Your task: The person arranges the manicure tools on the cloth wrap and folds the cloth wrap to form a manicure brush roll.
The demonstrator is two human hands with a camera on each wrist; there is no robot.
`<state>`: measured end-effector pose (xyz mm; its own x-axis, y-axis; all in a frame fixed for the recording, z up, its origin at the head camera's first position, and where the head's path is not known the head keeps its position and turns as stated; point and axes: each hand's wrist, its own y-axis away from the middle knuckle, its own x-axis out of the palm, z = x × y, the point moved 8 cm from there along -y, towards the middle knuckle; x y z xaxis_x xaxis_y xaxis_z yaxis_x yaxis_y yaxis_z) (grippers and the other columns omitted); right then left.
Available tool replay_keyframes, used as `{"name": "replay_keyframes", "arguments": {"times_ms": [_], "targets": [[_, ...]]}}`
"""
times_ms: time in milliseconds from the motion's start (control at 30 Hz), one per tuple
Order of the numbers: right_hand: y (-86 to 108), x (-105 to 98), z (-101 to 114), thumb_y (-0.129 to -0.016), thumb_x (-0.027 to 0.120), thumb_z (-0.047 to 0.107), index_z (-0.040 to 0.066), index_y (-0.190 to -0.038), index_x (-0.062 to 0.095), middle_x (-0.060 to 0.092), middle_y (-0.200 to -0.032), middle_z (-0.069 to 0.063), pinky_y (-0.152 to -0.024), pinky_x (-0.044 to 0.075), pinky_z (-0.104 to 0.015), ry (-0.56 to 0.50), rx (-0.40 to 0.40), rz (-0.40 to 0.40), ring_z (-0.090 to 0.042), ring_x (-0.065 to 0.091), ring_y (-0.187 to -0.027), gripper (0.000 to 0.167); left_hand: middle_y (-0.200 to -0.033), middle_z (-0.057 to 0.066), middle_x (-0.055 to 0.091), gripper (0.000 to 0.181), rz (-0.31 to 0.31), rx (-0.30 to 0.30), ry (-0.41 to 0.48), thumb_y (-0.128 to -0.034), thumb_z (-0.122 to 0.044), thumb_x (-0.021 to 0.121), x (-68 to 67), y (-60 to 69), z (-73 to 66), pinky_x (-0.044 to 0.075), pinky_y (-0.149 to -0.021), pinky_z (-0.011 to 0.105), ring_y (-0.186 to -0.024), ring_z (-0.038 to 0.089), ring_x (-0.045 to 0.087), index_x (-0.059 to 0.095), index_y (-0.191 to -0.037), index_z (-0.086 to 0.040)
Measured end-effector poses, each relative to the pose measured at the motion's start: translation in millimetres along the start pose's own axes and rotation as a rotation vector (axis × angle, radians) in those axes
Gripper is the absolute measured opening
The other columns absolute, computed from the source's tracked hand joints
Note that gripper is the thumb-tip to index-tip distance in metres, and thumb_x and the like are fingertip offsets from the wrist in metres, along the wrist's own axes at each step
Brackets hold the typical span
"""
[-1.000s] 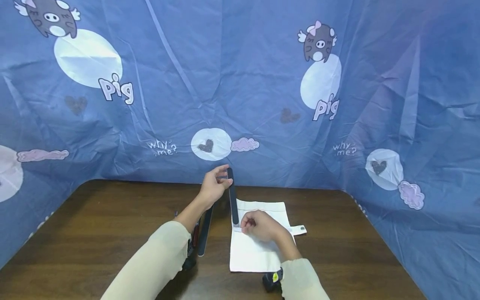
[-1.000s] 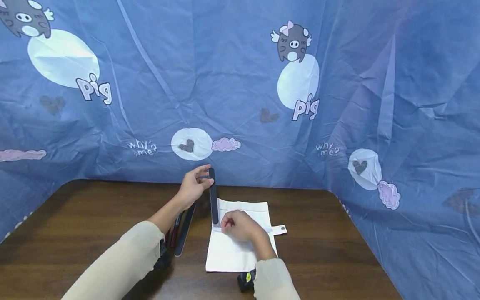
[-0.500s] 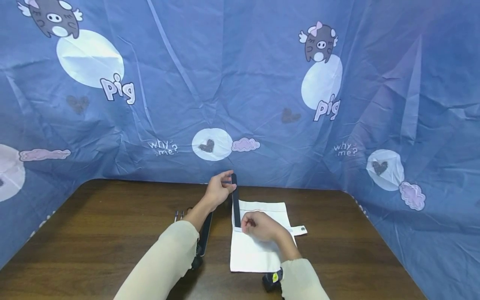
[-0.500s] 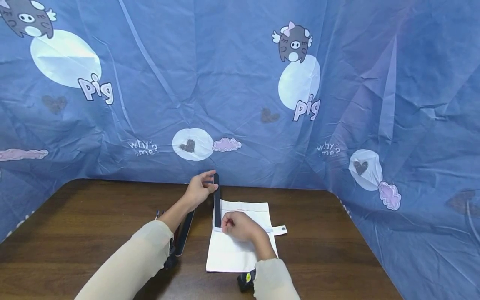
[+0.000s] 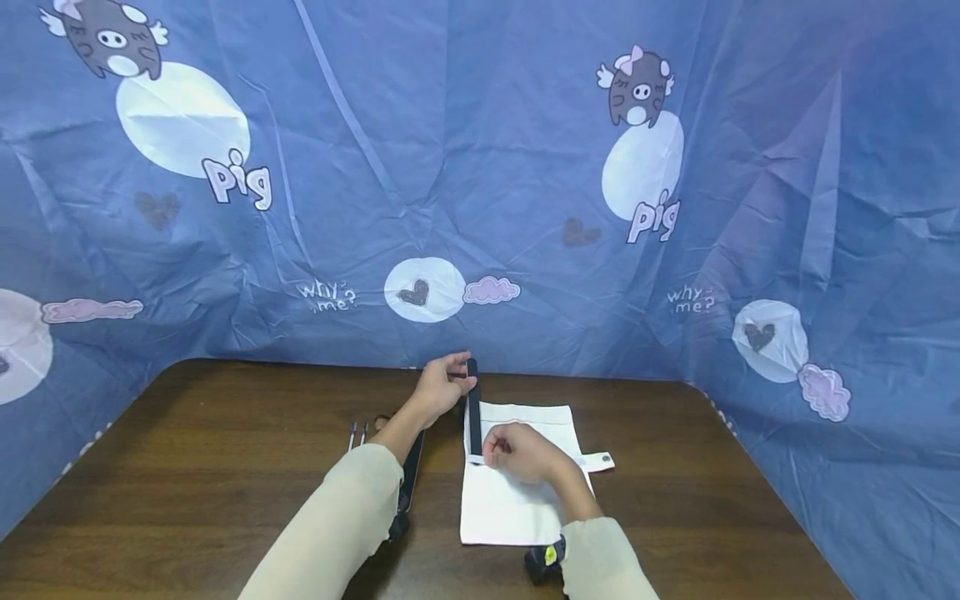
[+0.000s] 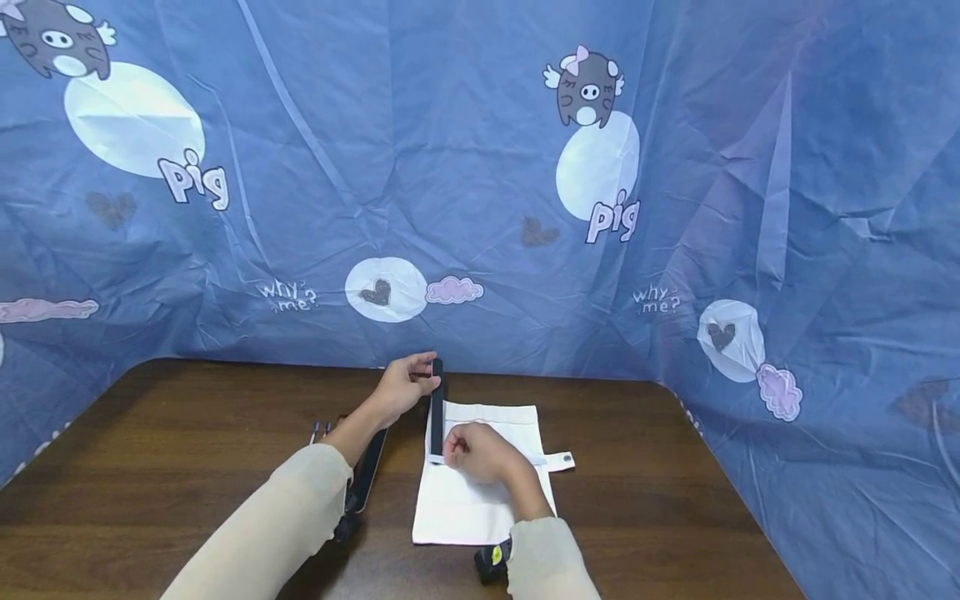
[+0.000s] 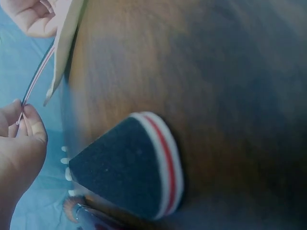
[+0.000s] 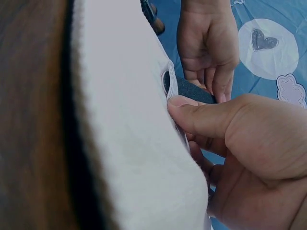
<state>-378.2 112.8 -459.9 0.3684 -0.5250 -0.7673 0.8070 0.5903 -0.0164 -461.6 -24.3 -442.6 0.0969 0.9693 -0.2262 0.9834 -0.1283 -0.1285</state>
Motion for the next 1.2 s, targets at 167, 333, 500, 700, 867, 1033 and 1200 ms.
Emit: {"name": "replay_keyframes", "arguments": {"times_ms": [167,333,500,700,867,1033,1200], "targets": [[-0.9,1,-2,-0.091,0.057,-0.007,0.008,-0.085,0.067,0.06,-0.074,0.004,-0.066,0.045,-0.027,-0.005,-0.009,0.004,-0.009,0.053,-0.068,0.019,-0.129,0.025,0.06,0.051,0.033,-0.033,0.032,-0.0955,0.002,0.067,2.3,0.6,7.4,0.056,-0.088,0.033,-0.107,0.028,0.064,0.054,-0.144,0.002],[-2.0,2,-2,-0.093,0.056,-0.006,0.008,-0.086,0.066,0.061,-0.075,0.004,-0.067,0.045,-0.027,-0.014,-0.001,0.017,-0.01,0.053,-0.069,0.018,-0.131,0.028,0.059,0.052,0.071,-0.055,0.072,-0.0935,0.005,0.068,5.0,1.7,10.8,0.058,-0.089,0.036,-0.107,0.03,0.066,0.053,-0.143,0.005],[-1.1,3,-2,-0.094,0.057,-0.005,0.008,-0.086,0.066,0.06,-0.075,0.004,-0.067,0.045,-0.027,-0.015,0.004,0.024,-0.01,0.053,-0.069,0.017,-0.128,0.028,0.06,0.052,0.091,-0.075,0.066,-0.0911,0.006,0.07,5.7,1.7,11.2,0.058,-0.086,0.035,-0.102,0.027,0.065,0.055,-0.141,0.006],[-1.2,1,-1,-0.095,0.057,-0.004,0.007,-0.087,0.066,0.059,-0.075,0.005,-0.067,0.044,-0.027,0.005,0.001,0.016,-0.009,0.052,-0.068,0.016,-0.127,0.026,0.06,0.051,0.125,-0.116,0.042,-0.0908,0.005,0.072,5.4,1.2,13.0,0.058,-0.089,0.034,-0.105,0.027,0.065,0.057,-0.139,0.005],[-1.9,1,-1,-0.094,0.056,-0.005,0.007,-0.087,0.066,0.059,-0.075,0.005,-0.067,0.045,-0.027,0.007,-0.009,0.015,-0.009,0.052,-0.068,0.016,-0.126,0.024,0.061,0.048,0.148,-0.124,-0.016,-0.0903,0.002,0.075,4.7,1.8,13.7,0.056,-0.091,0.034,-0.111,0.029,0.062,0.06,-0.136,0.005],[-2.3,1,-2,-0.095,0.058,-0.004,0.008,-0.086,0.065,0.058,-0.074,0.006,-0.066,0.044,-0.026,0.015,-0.011,0.017,-0.008,0.051,-0.067,0.016,-0.124,0.021,0.064,0.045,0.168,-0.127,-0.046,-0.0902,-0.001,0.076,4.5,2.8,14.3,0.055,-0.093,0.034,-0.111,0.027,0.063,0.062,-0.133,0.004],[-2.3,2,-3,-0.096,0.059,-0.003,0.008,-0.087,0.065,0.057,-0.074,0.005,-0.066,0.043,-0.026,0.012,-0.006,0.017,-0.008,0.05,-0.067,0.016,-0.118,0.018,0.067,0.043,0.18,-0.128,-0.08,-0.0895,-0.003,0.077,4.5,3.9,14.4,0.054,-0.093,0.035,-0.106,0.025,0.064,0.065,-0.13,0.002]]}}
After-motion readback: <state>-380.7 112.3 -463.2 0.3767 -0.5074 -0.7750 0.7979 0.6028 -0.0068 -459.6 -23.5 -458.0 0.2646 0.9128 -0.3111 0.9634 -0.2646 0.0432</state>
